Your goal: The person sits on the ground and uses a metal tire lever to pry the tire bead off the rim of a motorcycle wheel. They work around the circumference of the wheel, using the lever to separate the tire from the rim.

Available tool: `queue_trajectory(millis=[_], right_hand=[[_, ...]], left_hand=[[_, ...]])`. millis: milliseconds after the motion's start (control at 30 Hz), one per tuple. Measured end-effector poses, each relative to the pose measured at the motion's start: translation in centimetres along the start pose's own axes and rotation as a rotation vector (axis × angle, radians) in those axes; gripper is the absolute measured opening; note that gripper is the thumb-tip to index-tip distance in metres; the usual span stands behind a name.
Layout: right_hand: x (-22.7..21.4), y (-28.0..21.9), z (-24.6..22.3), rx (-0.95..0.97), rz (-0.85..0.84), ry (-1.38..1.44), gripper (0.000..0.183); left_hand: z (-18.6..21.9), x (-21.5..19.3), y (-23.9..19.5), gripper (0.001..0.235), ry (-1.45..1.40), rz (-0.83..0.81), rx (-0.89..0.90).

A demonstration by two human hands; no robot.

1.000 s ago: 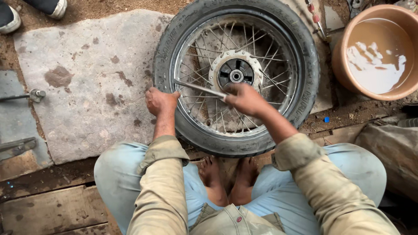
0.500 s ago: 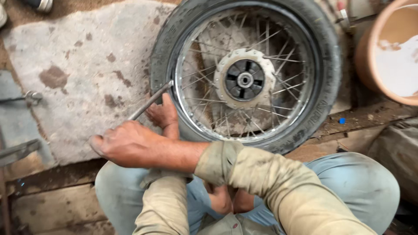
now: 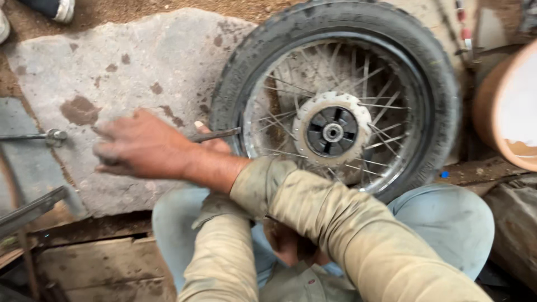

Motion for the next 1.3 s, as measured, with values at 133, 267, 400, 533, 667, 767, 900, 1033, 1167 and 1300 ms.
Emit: queue_trajectory(millis=[133,267,400,533,667,767,900,1033,1167,1300], right_hand=[[1.4,1.9,6.9,0.393,-0.073,0.354,0.041],[1.7,2.2,17.8,0.881,0.009,0.549,0.069],[-3.3,-1.7,26.6,0.97,0.489,0.715,0.058],[-10.3,-8.2,26.7,1.131,0.681,1.34,0.044],[-18.1,-15.2,21.3,1.166,0.778,1.311,0.055],[-21.0,-21.6,17.0,1.213,0.779,1.271,0.057],[-22.6,-30.0,13.1,1.23,0.95,1.255,0.056],[-22.1,-36.5,12.3,1.256,1.124,1.273,0.055],[-22.1,-41.6,12.7,1.341,1.292,1.174,0.055],[-21.3,-44.5,12.4,1.269,1.31,1.369,0.054]], left_hand=[[0.3,1.1,-1.3,0.056,0.108,-0.003,-0.024],[2.7,2.4,0.0,0.056,0.235,0.075,0.03],[5.9,2.5,-0.4,0.058,0.207,0.109,0.026],[7.9,1.4,-1.7,0.061,0.205,0.084,0.005],[9.2,1.2,-1.2,0.061,0.438,0.149,0.043],[9.4,1.3,-1.5,0.06,0.598,0.141,-0.054],[10.8,0.8,-1.5,0.062,0.643,0.152,-0.013],[10.8,0.7,-1.1,0.064,0.606,0.163,-0.012],[10.3,1.4,-0.7,0.065,0.564,0.156,-0.019],[10.2,1.1,-0.4,0.066,0.564,0.178,0.021]])
Point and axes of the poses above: each hand's wrist, its own y-axis towards the middle knuckle, its own x-axis out of the palm, z = x × y, the point moved 5 cm from there along y, towards the middle knuckle, and after that the axes turned 3 degrees about z, right-handed, at the moved point
